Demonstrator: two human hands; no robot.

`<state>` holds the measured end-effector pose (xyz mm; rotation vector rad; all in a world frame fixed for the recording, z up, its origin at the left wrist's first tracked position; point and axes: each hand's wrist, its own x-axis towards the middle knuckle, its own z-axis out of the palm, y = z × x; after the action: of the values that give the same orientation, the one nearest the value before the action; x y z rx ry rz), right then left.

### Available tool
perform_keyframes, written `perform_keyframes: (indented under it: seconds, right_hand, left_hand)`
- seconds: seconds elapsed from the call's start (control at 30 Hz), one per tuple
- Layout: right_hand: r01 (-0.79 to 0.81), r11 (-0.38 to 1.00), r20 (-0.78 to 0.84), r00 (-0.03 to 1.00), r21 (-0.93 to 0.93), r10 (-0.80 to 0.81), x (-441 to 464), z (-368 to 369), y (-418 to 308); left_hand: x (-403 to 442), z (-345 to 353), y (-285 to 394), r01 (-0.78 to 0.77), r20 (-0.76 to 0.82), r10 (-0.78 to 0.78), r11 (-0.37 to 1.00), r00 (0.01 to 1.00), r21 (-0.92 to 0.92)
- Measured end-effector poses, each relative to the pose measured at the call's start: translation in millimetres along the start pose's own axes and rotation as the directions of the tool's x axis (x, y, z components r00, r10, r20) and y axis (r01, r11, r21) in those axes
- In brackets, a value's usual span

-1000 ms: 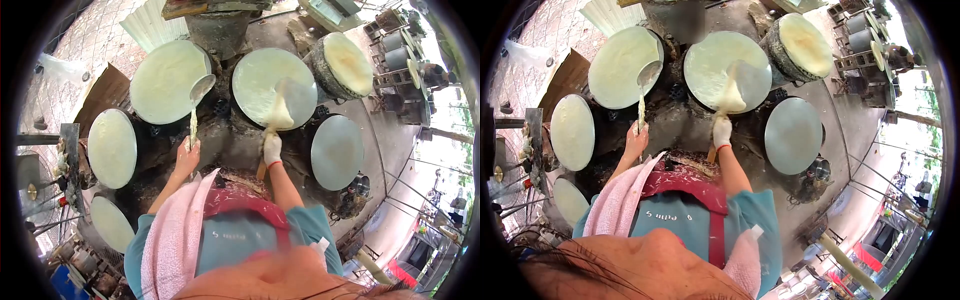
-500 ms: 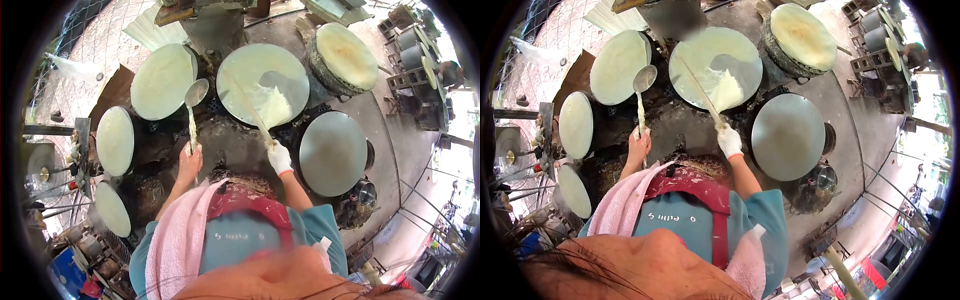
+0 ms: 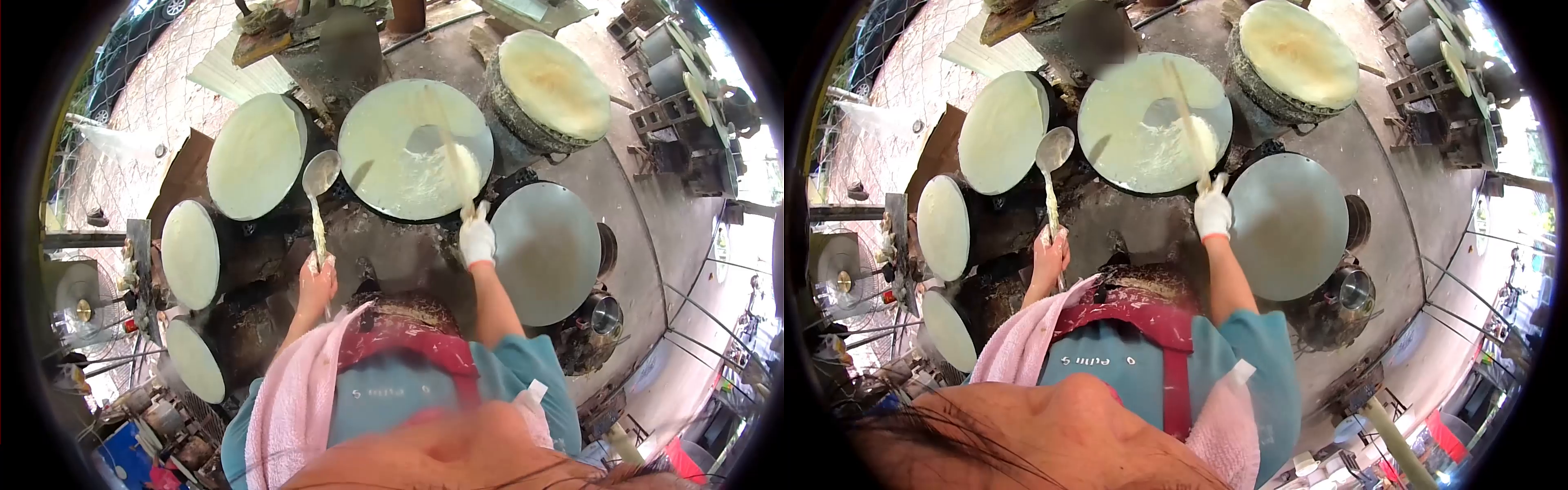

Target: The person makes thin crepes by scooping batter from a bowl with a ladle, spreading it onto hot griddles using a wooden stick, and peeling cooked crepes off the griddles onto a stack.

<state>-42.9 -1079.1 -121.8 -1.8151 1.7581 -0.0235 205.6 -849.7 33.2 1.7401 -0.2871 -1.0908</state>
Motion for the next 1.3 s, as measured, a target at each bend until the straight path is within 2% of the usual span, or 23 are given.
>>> perform_keyframes:
  seconds: [0.13, 0.2, 0.23, 0.33, 0.37, 0.4, 0.43, 0.47, 0.5, 0.53, 0.57, 0.63, 0.67, 0.73, 0.8, 0.87, 1.0, 1.03, 1.1, 1.13, 1.2, 1.27, 1.3]
  right_hand:
    - [-0.070, 0.993, -0.125, 0.990, -0.092, 0.058, 76.8, -48.1, -48.0]
    - [-0.047, 0.982, -0.215, 0.977, -0.183, 0.007, 119.3, -60.9, -57.9]
    - [-0.028, 0.984, -0.237, 0.971, -0.175, -0.014, 137.4, -65.6, -65.1]
    - [0.037, 0.992, -0.175, 0.983, -0.119, -0.058, 138.1, -76.0, -94.6]
    - [0.446, 0.889, -0.422, 0.829, 0.103, -0.367, 125.3, -57.9, -86.3]
    - [0.370, 0.888, -0.314, 0.907, 0.273, -0.281, 89.1, -64.2, -96.2]
    - [0.470, 0.780, -0.295, 0.879, 0.414, -0.373, 73.7, -46.3, -77.9]
    - [0.656, 0.652, -0.470, 0.744, 0.380, -0.475, 47.6, -38.7, -67.4]
    - [0.478, 0.501, -0.352, 0.877, 0.722, -0.328, 15.3, -37.2, -58.2]
    - [0.270, 0.479, -0.225, 0.963, 0.835, -0.151, -19.1, -50.6, -53.8]
    - [0.358, 0.383, -0.377, 0.926, 0.851, -0.029, -14.8, -6.7, -17.5]
    - [-0.051, 0.153, 0.029, 0.990, 0.987, 0.141, -47.2, 9.1, 5.9]
    - [-0.371, 0.206, 0.347, 0.927, 0.905, 0.141, -74.1, -9.9, 2.7]
    - [-0.466, 0.292, 0.459, 0.883, 0.835, 0.098, -93.2, -9.9, -5.9]
    - [-0.409, 0.285, 0.423, 0.906, 0.867, 0.014, -95.8, -23.2, -0.9]
    - [-0.324, 0.270, 0.306, 0.946, 0.907, 0.109, -80.7, -31.5, 9.7]
    - [-0.538, 0.346, 0.535, 0.837, 0.769, 0.111, -78.0, -41.9, 4.4]
    - [-0.495, 0.326, 0.519, 0.855, 0.805, 0.016, -82.1, -34.8, 8.2]
    - [-0.487, 0.422, 0.528, 0.849, 0.764, 0.023, -87.3, -48.0, -1.0]
    - [-0.465, 0.489, 0.508, 0.860, 0.738, 0.052, -86.8, -59.5, -7.4]
    - [-0.339, 0.437, 0.363, 0.931, 0.833, 0.030, -60.7, -53.7, 6.3]
    - [-0.317, 0.427, 0.347, 0.938, 0.847, 0.009, -44.6, -45.5, 11.1]
    - [-0.403, 0.530, 0.428, 0.900, 0.747, 0.081, -51.7, -57.3, -2.7]
  left_hand:
    - [-2.5, -5.9, -6.3, 0.005, -0.019, -0.005, 1.000, 1.000, -0.002]
    - [-6.1, -13.6, -14.8, 0.018, -0.054, -0.018, 1.000, 0.998, -0.002]
    - [-0.3, -23.9, -35.1, -0.094, -0.064, 0.102, 0.988, 0.993, 0.122]
    - [-12.5, -14.1, -12.1, 0.047, -0.111, -0.052, 0.998, 0.992, -0.048]
    - [-14.5, -12.0, -6.0, 0.040, -0.097, -0.043, 0.999, 0.994, -0.035]
    - [-12.2, -12.6, -5.6, 0.040, -0.081, -0.042, 0.999, 0.996, -0.016]
    - [-7.7, -14.5, -6.1, 0.038, -0.064, -0.038, 0.999, 0.997, 0.001]
    - [-4.1, -13.5, -5.3, 0.033, -0.048, -0.032, 0.999, 0.998, 0.016]
    - [-2.4, -10.0, -0.9, 0.011, -0.037, -0.009, 0.999, 0.999, 0.033]
    - [-0.1, -7.0, 1.3, 0.010, -0.018, -0.010, 1.000, 1.000, 0.016]
    - [2.6, -3.7, 2.6, 0.011, 0.000, -0.011, 1.000, 1.000, -0.002]
    - [5.0, 7.1, 6.7, -0.014, 0.027, 0.014, 1.000, 1.000, -0.014]
    - [4.6, 12.6, 8.6, -0.012, 0.042, 0.013, 1.000, 0.999, -0.019]
    - [3.2, 24.7, 11.9, -0.005, 0.066, 0.007, 0.999, 0.998, -0.033]
    - [-3.6, 33.9, 14.0, -0.008, 0.065, 0.010, 0.999, 0.998, -0.034]
    - [-6.8, 38.8, 11.1, -0.036, 0.066, 0.037, 0.999, 0.997, -0.028]
    - [-16.4, 44.1, 9.0, -0.032, 0.017, 0.032, 0.999, 0.999, -0.029]
    - [-15.5, 44.6, 9.4, -0.040, 0.024, 0.041, 0.999, 0.999, -0.034]
    - [-7.0, 45.5, 13.8, -0.058, 0.042, 0.060, 0.997, 0.997, -0.044]
    - [2.3, 46.1, 18.2, -0.072, 0.074, 0.075, 0.997, 0.994, -0.041]
    - [33.8, 48.8, 30.2, -0.099, 0.141, 0.103, 0.994, 0.985, -0.037]
    - [80.4, 55.4, 37.8, -0.189, 0.220, 0.185, 0.982, 0.958, -0.002]
    - [101.0, 61.9, 47.4, -0.196, 0.262, 0.190, 0.981, 0.946, -0.006]
